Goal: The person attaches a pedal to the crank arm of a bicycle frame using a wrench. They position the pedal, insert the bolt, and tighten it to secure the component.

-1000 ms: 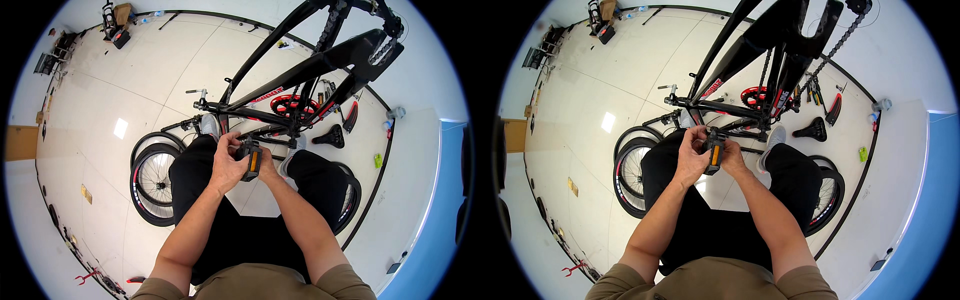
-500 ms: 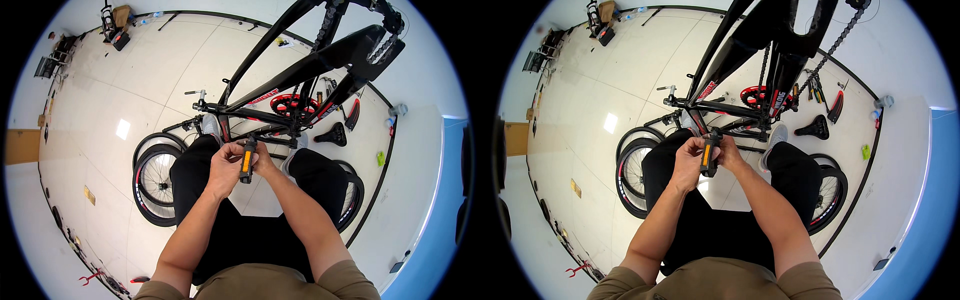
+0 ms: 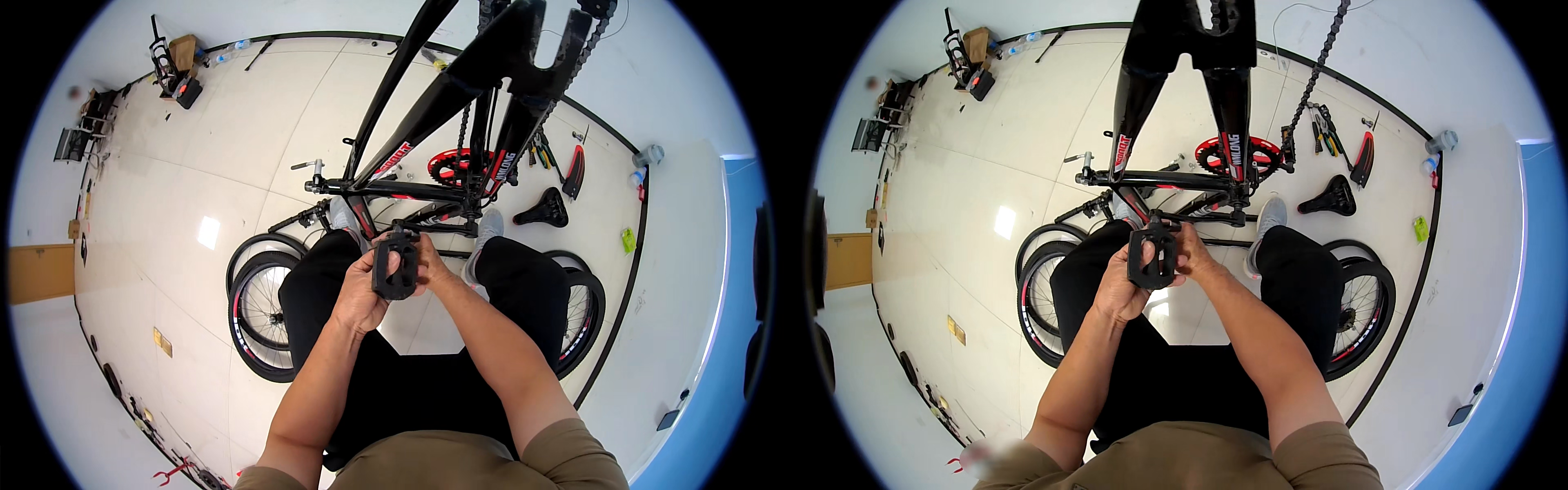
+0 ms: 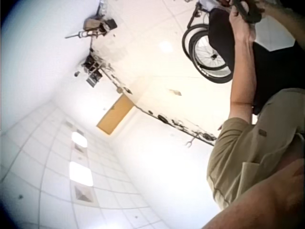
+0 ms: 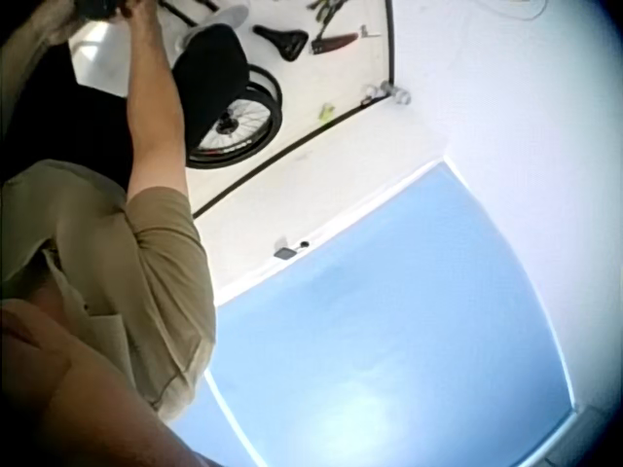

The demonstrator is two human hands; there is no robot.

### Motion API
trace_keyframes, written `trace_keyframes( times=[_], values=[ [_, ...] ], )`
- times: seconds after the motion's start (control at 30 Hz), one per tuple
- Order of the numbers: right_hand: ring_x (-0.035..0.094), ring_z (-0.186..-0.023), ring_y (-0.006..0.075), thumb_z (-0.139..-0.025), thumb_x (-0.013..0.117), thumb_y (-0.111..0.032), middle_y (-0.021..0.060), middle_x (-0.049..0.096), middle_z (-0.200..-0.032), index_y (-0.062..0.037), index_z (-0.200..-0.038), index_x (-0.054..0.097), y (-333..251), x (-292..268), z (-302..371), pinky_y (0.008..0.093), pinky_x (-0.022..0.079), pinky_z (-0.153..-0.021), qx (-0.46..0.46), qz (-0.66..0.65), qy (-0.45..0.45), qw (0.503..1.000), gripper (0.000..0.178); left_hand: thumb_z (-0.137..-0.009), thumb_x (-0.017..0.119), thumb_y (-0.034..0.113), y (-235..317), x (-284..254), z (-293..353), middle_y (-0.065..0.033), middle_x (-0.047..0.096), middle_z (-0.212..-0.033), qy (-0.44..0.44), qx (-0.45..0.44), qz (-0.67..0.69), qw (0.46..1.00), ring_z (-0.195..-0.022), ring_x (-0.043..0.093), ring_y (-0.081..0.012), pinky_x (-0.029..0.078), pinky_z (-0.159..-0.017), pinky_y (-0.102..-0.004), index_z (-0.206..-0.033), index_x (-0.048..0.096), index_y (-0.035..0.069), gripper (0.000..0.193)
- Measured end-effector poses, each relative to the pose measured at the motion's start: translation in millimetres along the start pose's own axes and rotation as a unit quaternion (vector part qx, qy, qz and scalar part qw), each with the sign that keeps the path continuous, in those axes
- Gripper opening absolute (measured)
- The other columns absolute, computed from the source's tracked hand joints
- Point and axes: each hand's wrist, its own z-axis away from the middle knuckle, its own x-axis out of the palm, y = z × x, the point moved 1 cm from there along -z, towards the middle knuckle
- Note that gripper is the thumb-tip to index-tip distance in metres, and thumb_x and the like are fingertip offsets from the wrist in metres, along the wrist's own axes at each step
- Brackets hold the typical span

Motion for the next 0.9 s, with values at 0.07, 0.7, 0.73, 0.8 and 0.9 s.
trace_keyframes(
  times=[0.07, 0.7, 0.73, 0.8, 0.9],
  values=[
    [0.067, -0.099, 0.0215, -0.092, 0.049, -0.047, 0.013, 0.068, -0.115, 0.0024, -0.121, 0.062, -13.8, 18.8, 8.5, 0.035, 0.055, -0.093, -0.016, 0.077, -0.03, 0.996, 0.058, -0.097, 0.065, 0.018, 1.4, -2.7, 4.1, -0.0164, 0.069, -0.108, 0.007, 0.002, 0.013, 1.0, -0.093, 0.072, -0.0319, 0.065, -0.074, -0.048, -0.124, 0.06, 0.0, 0.033],
    [0.067, -0.098, 0.0208, -0.09, 0.061, -0.05, 0.0107, 0.068, -0.113, -0.0014, -0.123, 0.061, -3.1, 11.7, 8.3, 0.0354, 0.057, -0.09, -0.047, 0.04, -0.097, 0.993, 0.058, -0.095, 0.066, 0.034, -7.5, -1.9, 3.4, -0.0125, 0.068, -0.107, -0.004, -0.025, 0.069, 0.997, -0.101, 0.071, -0.0317, 0.066, -0.071, -0.046, -0.124, 0.057, 0.0, 0.045],
    [0.067, -0.097, 0.0206, -0.09, 0.063, -0.047, 0.0101, 0.069, -0.111, -0.0018, -0.122, 0.061, -9.9, 15.5, 10.2, 0.0354, 0.057, -0.089, -0.051, 0.038, -0.099, 0.993, 0.055, -0.096, 0.066, 0.033, -7.1, -1.5, 3.8, -0.0127, 0.068, -0.107, -0.003, -0.027, 0.071, 0.997, -0.101, 0.071, -0.0317, 0.066, -0.071, -0.046, -0.124, 0.057, 0.0, 0.045],
    [0.067, -0.095, 0.0198, -0.092, 0.064, -0.04, 0.0084, 0.07, -0.109, -0.0021, -0.12, 0.062, -19.7, 18.0, 11.8, 0.0356, 0.057, -0.087, -0.075, -0.048, -0.143, 0.986, 0.047, -0.096, 0.066, 0.033, -7.6, -0.6, 2.9, -0.0131, 0.068, -0.107, -0.022, -0.028, 0.073, 0.997, -0.101, 0.071, -0.0317, 0.066, -0.07, -0.0459, -0.123, 0.057, 0.0, 0.044],
    [0.066, -0.094, 0.0173, -0.091, 0.065, -0.038, 0.0072, 0.069, -0.107, -0.0025, -0.117, 0.065, -29.8, 19.5, 16.3, 0.0337, 0.056, -0.084, -0.109, 0.13, -0.039, 0.985, 0.043, -0.096, 0.066, 0.033, -7.3, -0.5, 2.8, -0.0135, 0.068, -0.107, -0.033, -0.029, 0.071, 0.997, -0.101, 0.071, -0.0316, 0.066, -0.069, -0.0455, -0.123, 0.057, 0.0, 0.044]
  ],
)
